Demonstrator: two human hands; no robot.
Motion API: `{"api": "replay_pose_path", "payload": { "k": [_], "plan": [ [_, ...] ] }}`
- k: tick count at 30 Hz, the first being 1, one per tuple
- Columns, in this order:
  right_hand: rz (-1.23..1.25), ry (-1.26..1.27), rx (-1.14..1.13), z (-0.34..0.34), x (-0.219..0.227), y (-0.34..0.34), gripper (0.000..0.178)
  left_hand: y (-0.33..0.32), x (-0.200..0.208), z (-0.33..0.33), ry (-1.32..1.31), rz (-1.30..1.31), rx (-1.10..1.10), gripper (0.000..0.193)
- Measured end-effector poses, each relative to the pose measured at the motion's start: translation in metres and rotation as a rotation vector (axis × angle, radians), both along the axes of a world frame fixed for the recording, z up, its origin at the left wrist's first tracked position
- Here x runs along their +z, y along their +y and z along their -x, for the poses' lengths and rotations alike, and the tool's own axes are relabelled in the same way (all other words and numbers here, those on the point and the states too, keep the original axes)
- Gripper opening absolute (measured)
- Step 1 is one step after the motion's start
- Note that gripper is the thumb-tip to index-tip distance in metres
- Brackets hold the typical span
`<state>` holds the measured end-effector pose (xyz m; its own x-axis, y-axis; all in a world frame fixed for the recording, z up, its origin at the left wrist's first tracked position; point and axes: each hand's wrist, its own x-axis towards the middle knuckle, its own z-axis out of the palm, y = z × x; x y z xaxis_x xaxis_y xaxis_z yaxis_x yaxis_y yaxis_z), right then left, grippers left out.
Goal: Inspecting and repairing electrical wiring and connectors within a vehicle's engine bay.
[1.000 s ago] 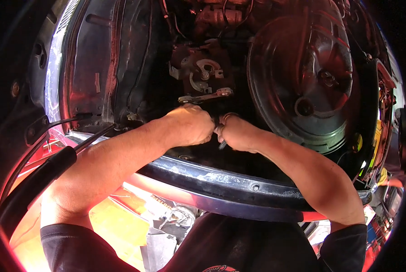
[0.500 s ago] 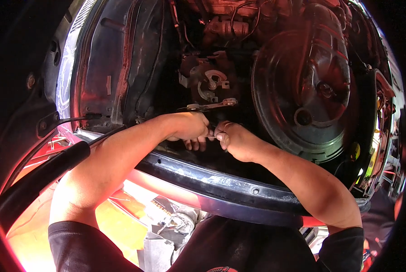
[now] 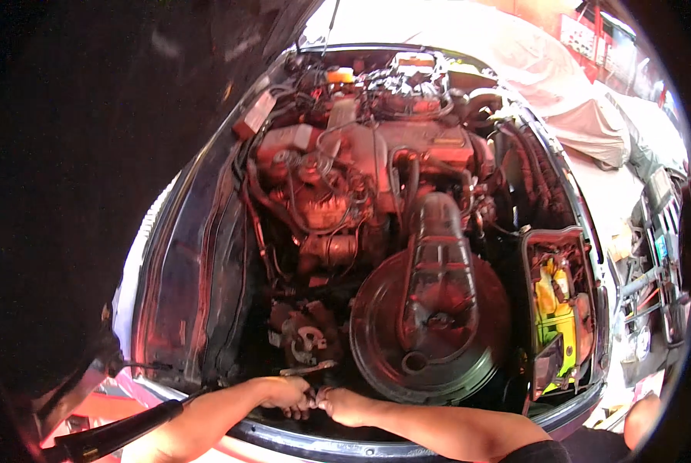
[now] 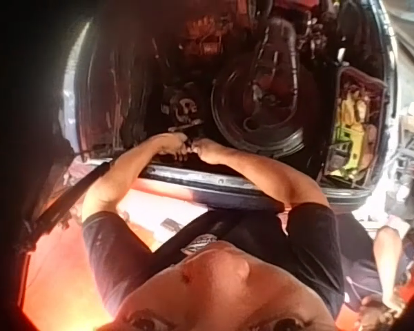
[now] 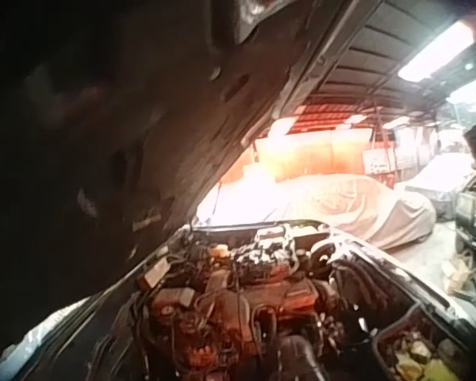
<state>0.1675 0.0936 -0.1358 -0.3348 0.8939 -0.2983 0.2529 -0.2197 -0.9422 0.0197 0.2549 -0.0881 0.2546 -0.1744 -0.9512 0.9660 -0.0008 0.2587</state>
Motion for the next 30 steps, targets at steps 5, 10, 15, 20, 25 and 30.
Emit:
{"api": "replay_pose_path", "payload": {
  "k": [5, 10, 15, 20, 25, 30],
  "plan": [
    [0.026, -0.023, -0.011, -0.013, 0.016, 0.004, 0.021, -0.015, 0.032, -0.023, -0.198, -0.27, -0.191, 0.022],
    [0.236, 0.06, -0.013, -0.012, 0.02, 0.01, 0.025, -0.027, 0.056, -0.021, -0.501, -0.678, -0.464, 0.023],
    [0.005, -0.068, 0.06, -0.01, -0.009, 0.012, 0.032, -0.043, 0.073, -0.038, -0.529, -0.857, -0.744, 0.03],
    [0.489, 0.089, -0.106, -0.023, 0.05, 0.014, 0.028, -0.041, 0.067, -0.04, -0.658, -0.856, -0.801, 0.035],
    [-0.257, -0.242, 0.047, -0.004, -0.039, -0.002, 0.028, -0.024, 0.033, -0.02, -0.391, -0.454, -0.238, 0.034],
    [0.147, -0.04, -0.056, -0.01, 0.022, 0.006, 0.025, -0.011, 0.034, -0.012, -0.068, -0.077, 0.282, 0.031]
  ]
}}
